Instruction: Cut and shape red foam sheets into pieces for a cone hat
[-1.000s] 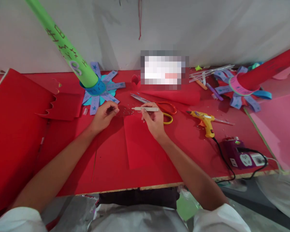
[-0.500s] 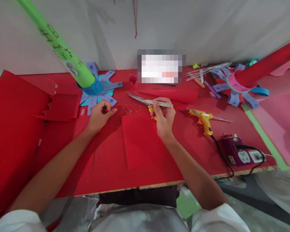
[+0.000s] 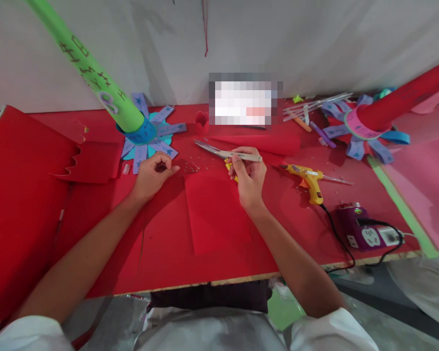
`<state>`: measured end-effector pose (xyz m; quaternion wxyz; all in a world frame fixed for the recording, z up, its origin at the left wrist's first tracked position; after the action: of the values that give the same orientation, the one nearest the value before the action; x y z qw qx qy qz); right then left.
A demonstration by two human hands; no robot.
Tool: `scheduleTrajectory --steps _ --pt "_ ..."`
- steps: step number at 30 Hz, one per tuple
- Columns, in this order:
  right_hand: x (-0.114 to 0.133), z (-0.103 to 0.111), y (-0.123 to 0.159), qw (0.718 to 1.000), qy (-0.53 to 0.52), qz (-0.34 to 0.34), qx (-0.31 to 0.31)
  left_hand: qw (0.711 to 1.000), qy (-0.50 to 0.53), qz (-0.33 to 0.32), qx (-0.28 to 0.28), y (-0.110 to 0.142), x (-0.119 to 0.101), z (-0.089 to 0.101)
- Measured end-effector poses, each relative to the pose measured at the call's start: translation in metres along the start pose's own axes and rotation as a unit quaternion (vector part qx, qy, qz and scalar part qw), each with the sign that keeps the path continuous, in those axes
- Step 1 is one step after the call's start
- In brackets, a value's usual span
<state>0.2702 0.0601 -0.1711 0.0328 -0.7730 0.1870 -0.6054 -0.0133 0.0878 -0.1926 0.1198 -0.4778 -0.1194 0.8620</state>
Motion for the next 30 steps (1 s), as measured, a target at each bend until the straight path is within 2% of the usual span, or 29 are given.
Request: scheduleTrajectory --steps 9,12,20,26,30 --pt "0.0027 0.0006 -0.0010 1.000 -0.007 0.007 0.011 0.997 0.042 0.044 -0.051 0.0011 0.0022 0.0066" --pt "0.0039 0.0012 -0.0015 1.000 -0.002 0.002 0.012 0.997 0.041 0.040 -0.059 0.0016 0.0001 0.0079" --pt "0.0078 0.0023 -0.0036 1.000 -0.012 -0.010 0.013 0.998 0.018 0.028 -0.051 0.0011 0.0010 0.0048" --pt "0.0098 0.0052 -0.0061 1.000 -0.015 -0.001 0.023 0.999 -0.016 -0.015 -0.034 -0.0001 -0.0033 0.0039" --pt "0.0099 0.0092 -0.0089 0.999 -0.038 -0.003 0.010 0.999 -0.011 -0.008 -0.034 0.0005 -0.0034 0.0040"
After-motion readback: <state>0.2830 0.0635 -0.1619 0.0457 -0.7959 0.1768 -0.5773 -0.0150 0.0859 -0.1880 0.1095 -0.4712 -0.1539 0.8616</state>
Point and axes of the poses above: each hand's wrist, its own y-axis away from the middle knuckle, its own z-axis out of the back of the hand, x = y × z, the point moved 6 cm from there along -y, towards the middle knuckle, and after that the axes turned 8 degrees about -y, right-handed, at the moved point
